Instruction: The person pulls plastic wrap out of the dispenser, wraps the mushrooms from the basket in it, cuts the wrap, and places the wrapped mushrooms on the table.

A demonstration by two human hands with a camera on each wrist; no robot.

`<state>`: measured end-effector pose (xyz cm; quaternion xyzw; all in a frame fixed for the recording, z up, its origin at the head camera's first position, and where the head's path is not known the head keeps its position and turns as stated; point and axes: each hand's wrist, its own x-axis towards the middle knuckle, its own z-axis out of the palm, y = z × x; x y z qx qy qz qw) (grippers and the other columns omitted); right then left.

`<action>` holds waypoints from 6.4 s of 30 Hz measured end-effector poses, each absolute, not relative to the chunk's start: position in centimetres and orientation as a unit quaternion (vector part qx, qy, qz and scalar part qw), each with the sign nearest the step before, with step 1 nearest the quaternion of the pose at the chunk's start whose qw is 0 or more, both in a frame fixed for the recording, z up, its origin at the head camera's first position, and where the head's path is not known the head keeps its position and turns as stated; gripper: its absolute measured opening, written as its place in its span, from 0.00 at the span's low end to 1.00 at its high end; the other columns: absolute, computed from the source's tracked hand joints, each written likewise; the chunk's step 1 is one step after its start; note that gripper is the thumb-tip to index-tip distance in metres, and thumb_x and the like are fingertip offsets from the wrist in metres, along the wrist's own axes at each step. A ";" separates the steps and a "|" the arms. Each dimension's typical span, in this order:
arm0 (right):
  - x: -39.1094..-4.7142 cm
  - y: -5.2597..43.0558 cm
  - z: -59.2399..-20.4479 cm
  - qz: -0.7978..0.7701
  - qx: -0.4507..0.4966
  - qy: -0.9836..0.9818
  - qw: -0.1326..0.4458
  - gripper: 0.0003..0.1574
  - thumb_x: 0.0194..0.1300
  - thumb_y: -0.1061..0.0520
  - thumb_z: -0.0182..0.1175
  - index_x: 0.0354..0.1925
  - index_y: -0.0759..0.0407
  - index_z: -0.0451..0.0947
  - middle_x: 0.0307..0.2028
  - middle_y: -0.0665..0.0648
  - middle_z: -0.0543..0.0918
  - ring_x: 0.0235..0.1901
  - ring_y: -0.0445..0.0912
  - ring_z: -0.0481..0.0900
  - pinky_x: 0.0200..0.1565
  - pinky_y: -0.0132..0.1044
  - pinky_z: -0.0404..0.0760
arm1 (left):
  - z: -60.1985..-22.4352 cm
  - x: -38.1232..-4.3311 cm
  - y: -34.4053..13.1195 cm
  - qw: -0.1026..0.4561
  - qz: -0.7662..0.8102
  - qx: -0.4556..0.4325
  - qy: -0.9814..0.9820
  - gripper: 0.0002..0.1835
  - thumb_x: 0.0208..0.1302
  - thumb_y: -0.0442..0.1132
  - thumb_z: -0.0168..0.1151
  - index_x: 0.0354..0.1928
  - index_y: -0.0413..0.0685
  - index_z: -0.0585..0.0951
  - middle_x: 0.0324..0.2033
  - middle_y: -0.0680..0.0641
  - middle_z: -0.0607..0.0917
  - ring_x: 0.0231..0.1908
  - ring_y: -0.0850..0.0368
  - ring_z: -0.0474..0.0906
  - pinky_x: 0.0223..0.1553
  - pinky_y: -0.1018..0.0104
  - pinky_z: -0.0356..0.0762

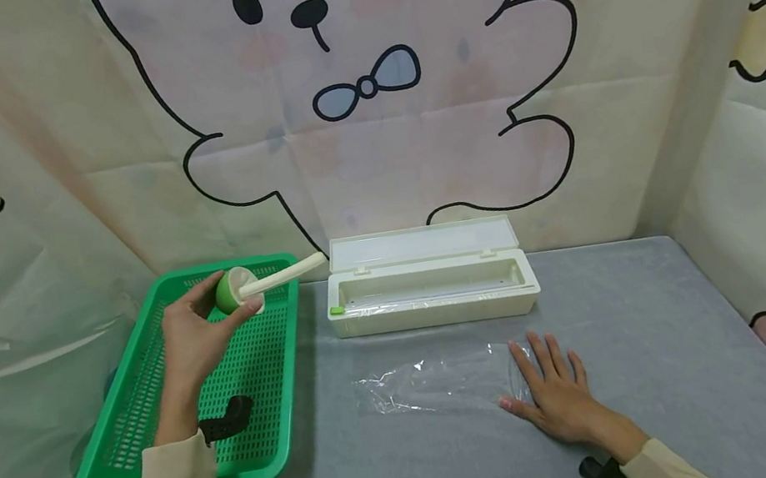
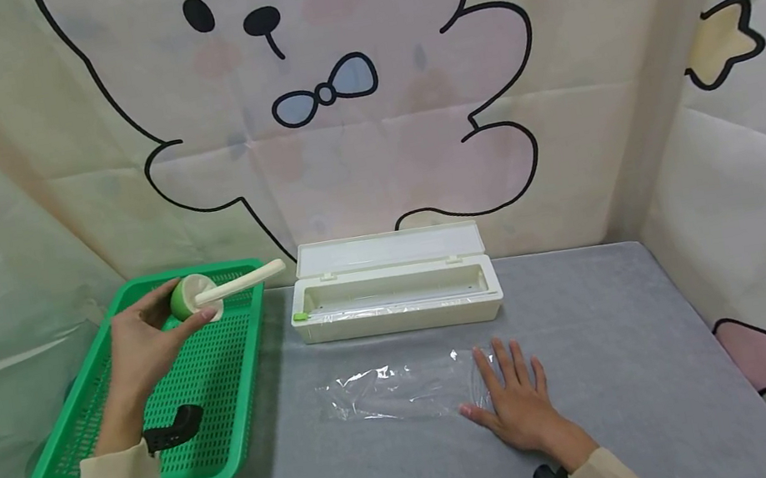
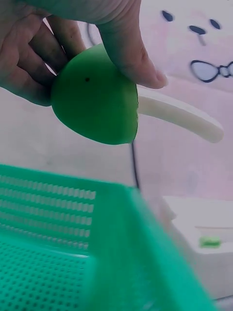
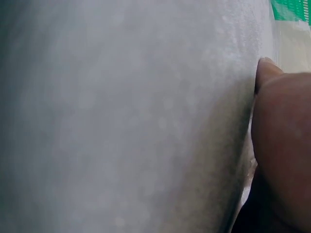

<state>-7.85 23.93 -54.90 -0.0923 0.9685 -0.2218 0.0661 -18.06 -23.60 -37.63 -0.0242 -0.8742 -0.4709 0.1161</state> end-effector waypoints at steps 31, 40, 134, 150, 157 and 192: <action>-7.7 23.8 -54.2 -0.239 -0.091 0.964 0.066 0.59 0.69 0.29 0.57 0.80 0.62 0.48 0.77 0.74 0.39 0.76 0.70 0.29 0.66 0.72 0.26 | -40.2 -15.6 -10.5 0.067 -0.508 -0.160 -0.843 0.38 0.48 0.38 0.84 0.63 0.39 0.79 0.58 0.41 0.83 0.59 0.46 0.79 0.59 0.48 0.76; -7.9 24.2 -55.2 -0.221 -0.095 0.968 0.070 0.60 0.69 0.27 0.55 0.80 0.59 0.45 0.78 0.73 0.38 0.76 0.70 0.28 0.66 0.72 0.26 | -42.7 -15.3 -8.0 0.042 -0.514 -0.184 -0.837 0.37 0.47 0.38 0.84 0.61 0.37 0.80 0.52 0.41 0.86 0.49 0.49 0.83 0.49 0.51 0.83; -8.4 26.6 -51.4 -0.233 -0.194 0.953 -0.021 0.13 0.51 0.57 0.80 0.33 0.46 0.86 0.34 0.40 0.76 0.37 0.39 0.73 0.38 0.39 0.77 | -51.7 -11.5 -12.0 0.045 -0.264 -0.182 -0.946 0.11 0.46 0.39 0.83 0.30 0.47 0.88 0.28 0.54 0.78 0.32 0.57 0.72 0.34 0.62 0.71; -8.9 26.0 -50.9 -0.345 -0.206 0.898 -0.180 0.18 0.52 0.74 0.74 0.36 0.57 0.82 0.30 0.45 0.83 0.28 0.33 0.77 0.28 0.33 0.81 | -51.2 -12.3 -11.9 0.127 -0.408 -0.145 -0.892 0.03 0.61 0.30 0.72 0.32 0.43 0.87 0.27 0.51 0.86 0.29 0.59 0.80 0.31 0.65 0.80; -9.8 25.9 -50.4 -0.359 -0.137 0.903 -0.192 0.09 0.61 0.70 0.70 0.36 0.59 0.83 0.31 0.48 0.85 0.30 0.39 0.81 0.31 0.30 0.81 | -51.1 -13.0 -11.6 0.152 -0.485 -0.091 -0.857 0.04 0.64 0.34 0.72 0.35 0.40 0.89 0.30 0.48 0.89 0.29 0.56 0.83 0.32 0.64 0.82; -13.8 24.0 -49.5 -0.573 0.073 0.810 -0.101 0.21 0.67 0.63 0.68 0.53 0.75 0.75 0.33 0.67 0.88 0.28 0.37 0.86 0.32 0.27 0.83 | -50.9 -16.6 -8.9 0.144 -0.723 0.082 -0.670 0.13 0.58 0.27 0.75 0.42 0.26 0.83 0.30 0.33 0.88 0.25 0.61 0.85 0.28 0.71 0.83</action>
